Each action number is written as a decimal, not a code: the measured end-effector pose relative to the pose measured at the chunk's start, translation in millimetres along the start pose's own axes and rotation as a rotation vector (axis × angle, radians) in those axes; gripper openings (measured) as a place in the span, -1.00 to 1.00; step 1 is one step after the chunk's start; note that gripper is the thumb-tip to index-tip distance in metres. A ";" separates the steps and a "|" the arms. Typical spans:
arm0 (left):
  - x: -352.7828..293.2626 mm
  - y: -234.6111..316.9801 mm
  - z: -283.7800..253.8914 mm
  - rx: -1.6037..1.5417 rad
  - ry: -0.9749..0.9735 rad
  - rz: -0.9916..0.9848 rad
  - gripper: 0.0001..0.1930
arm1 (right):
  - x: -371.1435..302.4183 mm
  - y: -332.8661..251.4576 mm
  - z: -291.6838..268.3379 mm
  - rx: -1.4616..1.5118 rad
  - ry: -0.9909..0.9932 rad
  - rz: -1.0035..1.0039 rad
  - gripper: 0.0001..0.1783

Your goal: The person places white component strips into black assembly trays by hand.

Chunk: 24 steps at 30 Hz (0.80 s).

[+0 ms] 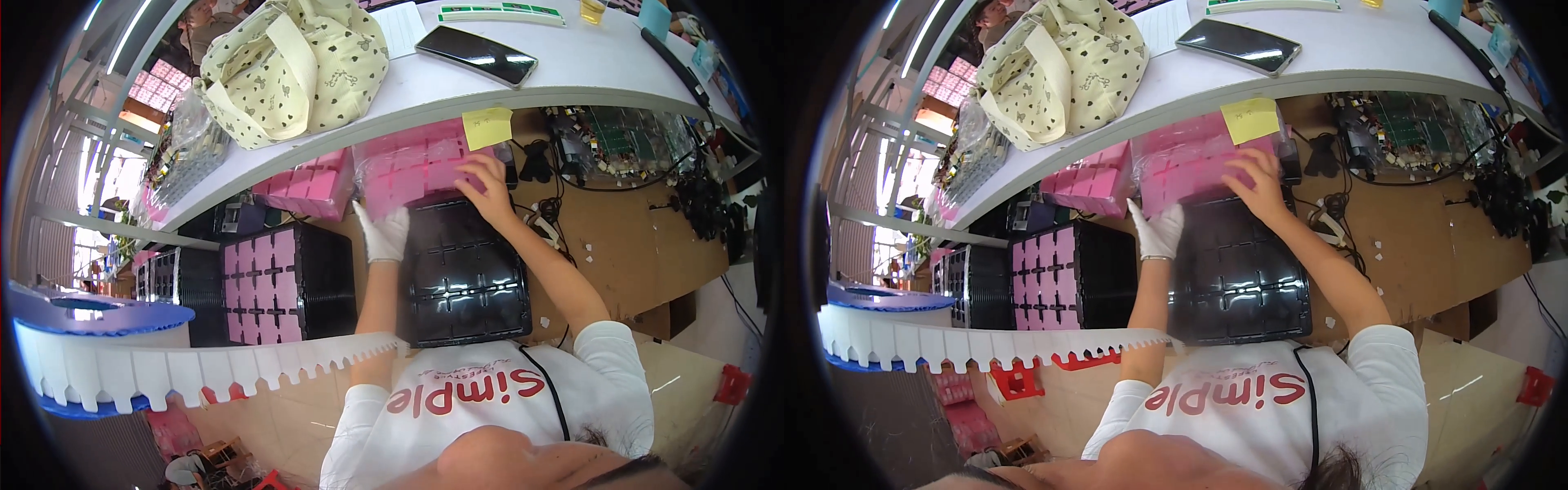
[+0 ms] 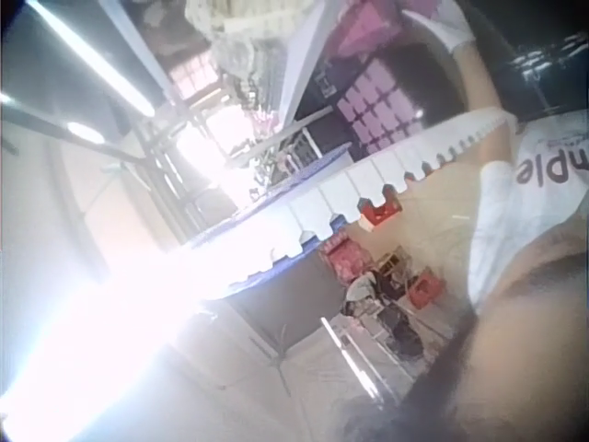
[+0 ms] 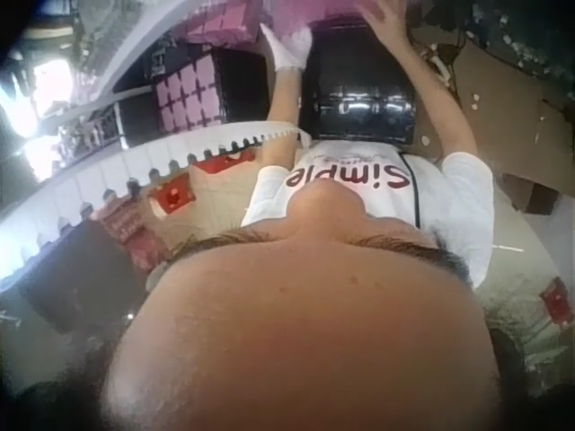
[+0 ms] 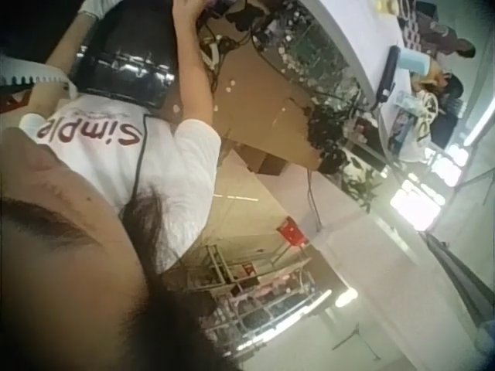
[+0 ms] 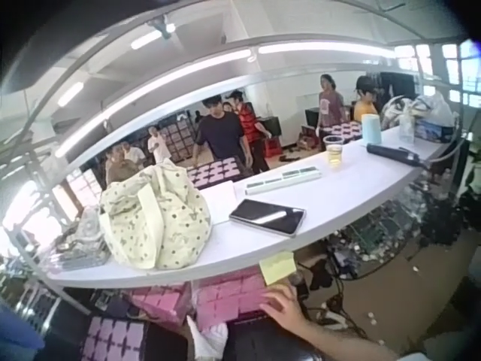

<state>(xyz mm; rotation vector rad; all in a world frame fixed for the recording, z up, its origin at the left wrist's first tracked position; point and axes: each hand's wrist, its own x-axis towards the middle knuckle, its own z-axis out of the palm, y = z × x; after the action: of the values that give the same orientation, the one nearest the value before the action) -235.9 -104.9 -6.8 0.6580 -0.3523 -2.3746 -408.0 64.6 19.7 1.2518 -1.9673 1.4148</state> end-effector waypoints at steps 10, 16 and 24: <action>14.4 62.7 -79.5 0.874 0.127 0.194 -0.80 | -59.9 45.3 -6.5 0.585 -0.058 1.115 -0.71; -99.0 58.8 -44.4 1.391 0.374 -0.002 -0.64 | -115.5 8.5 -70.9 0.391 -0.263 0.889 -0.84; -206.7 43.1 -104.5 1.820 0.323 0.147 -0.57 | -203.0 -88.8 -128.7 0.009 -0.335 0.670 -0.87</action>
<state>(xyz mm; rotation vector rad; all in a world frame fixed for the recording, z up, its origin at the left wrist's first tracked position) -19.2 -12.5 -1.4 1.5602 -2.2882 -1.1476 -250.5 259.8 -33.1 0.9049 -2.7907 1.5685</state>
